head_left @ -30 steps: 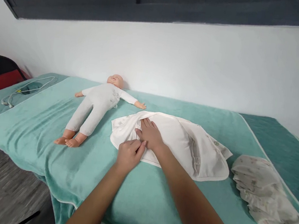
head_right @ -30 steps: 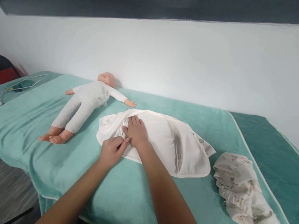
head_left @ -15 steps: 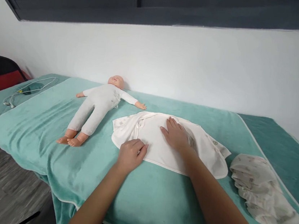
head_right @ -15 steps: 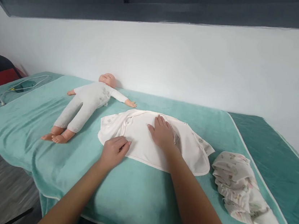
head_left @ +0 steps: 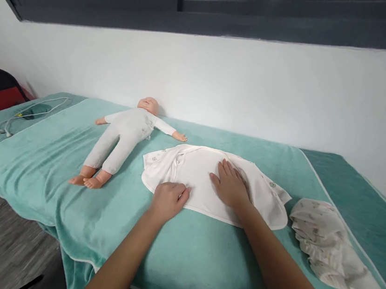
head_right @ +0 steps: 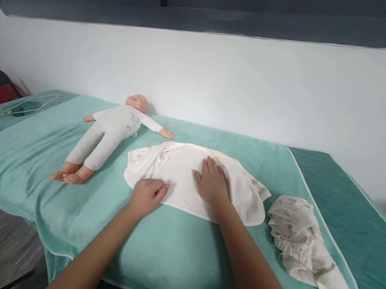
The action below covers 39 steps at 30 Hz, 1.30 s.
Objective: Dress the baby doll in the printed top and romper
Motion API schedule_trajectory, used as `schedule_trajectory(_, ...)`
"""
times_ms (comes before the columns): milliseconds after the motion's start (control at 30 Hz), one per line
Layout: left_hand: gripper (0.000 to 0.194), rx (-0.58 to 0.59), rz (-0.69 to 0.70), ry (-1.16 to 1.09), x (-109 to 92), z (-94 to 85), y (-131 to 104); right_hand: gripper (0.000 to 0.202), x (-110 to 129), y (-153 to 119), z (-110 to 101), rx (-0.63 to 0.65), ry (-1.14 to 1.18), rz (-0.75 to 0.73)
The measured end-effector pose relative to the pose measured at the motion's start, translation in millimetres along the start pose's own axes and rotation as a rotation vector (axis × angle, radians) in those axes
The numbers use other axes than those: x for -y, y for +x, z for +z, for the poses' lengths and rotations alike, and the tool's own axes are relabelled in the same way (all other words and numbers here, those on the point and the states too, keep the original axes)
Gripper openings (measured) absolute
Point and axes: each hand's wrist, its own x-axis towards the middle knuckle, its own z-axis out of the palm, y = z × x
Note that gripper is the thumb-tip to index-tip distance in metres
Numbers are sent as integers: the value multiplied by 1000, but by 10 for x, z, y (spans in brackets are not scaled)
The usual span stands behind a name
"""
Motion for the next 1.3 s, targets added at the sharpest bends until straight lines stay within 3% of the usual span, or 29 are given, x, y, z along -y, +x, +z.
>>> schedule_trajectory(467, 41, -58, -69, -140, 51, 4, -28, 63, 222, -647, -25, -89, 15, -125)
schedule_trajectory(933, 42, -61, -112, -201, 45, -3, -32, 56, 300, -807, -122, -73, 84, -92)
schedule_trajectory(1067, 42, -63, -119, -197, 54, 3, -35, 52, 310, -841, -100, -110, 198, -93)
schedule_trajectory(1167, 42, -67, -122, -197, 58, 9, -29, 44, 250, -845, -120, -143, 420, -79)
schedule_trajectory(1300, 43, -66, -135, -192, 55, 13, -13, 39, -115, -768, -302, -325, 677, 95)
